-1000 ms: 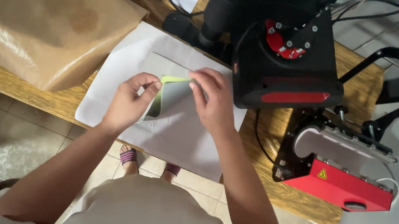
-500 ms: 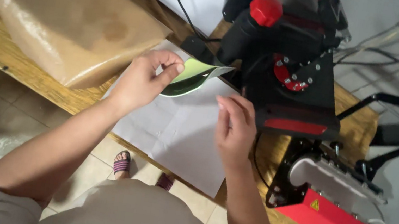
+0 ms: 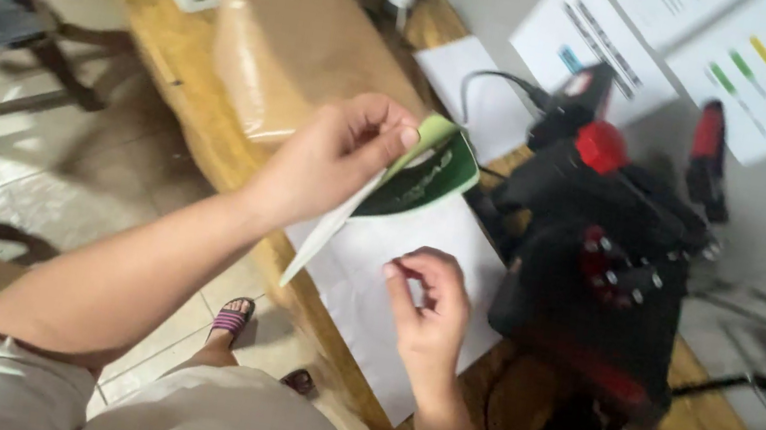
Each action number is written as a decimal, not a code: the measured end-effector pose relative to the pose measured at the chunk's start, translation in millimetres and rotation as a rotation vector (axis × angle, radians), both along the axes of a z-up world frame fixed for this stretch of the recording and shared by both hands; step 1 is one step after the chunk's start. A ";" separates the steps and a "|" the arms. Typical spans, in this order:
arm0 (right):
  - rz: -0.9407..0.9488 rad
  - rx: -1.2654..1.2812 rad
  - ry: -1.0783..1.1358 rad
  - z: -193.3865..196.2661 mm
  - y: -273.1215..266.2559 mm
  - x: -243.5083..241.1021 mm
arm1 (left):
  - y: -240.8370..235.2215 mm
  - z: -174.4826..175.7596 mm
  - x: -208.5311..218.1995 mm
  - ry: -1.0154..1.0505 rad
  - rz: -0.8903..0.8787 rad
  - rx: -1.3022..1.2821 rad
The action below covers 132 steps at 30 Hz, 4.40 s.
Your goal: Peeling vinyl stickers and applying them to cards using a ruler and scraper for precision
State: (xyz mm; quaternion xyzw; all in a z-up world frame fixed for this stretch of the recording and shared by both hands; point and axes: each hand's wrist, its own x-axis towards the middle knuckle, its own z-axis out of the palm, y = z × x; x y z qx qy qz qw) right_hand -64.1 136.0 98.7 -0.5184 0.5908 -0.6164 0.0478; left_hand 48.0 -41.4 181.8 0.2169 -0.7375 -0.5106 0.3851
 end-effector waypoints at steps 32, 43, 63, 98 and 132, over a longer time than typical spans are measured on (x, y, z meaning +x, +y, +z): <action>0.623 0.535 -0.112 -242.4 -13.7 306.9 | 236.4 -80.3 538.8 -0.400 1.155 -0.054; 1.226 0.527 -0.083 -170.3 -71.0 522.7 | 290.3 -82.4 688.6 -0.342 1.597 0.224; 1.609 0.450 0.165 -35.7 -188.0 895.7 | 232.1 -107.7 895.8 -0.455 1.802 -0.063; 2.141 0.187 0.600 -97.2 -335.8 1226.4 | 82.6 -185.5 1099.0 -0.945 2.039 -0.098; 2.436 -1.352 0.953 -34.7 -285.6 1370.2 | 102.6 -127.9 1116.5 -1.263 2.504 -0.170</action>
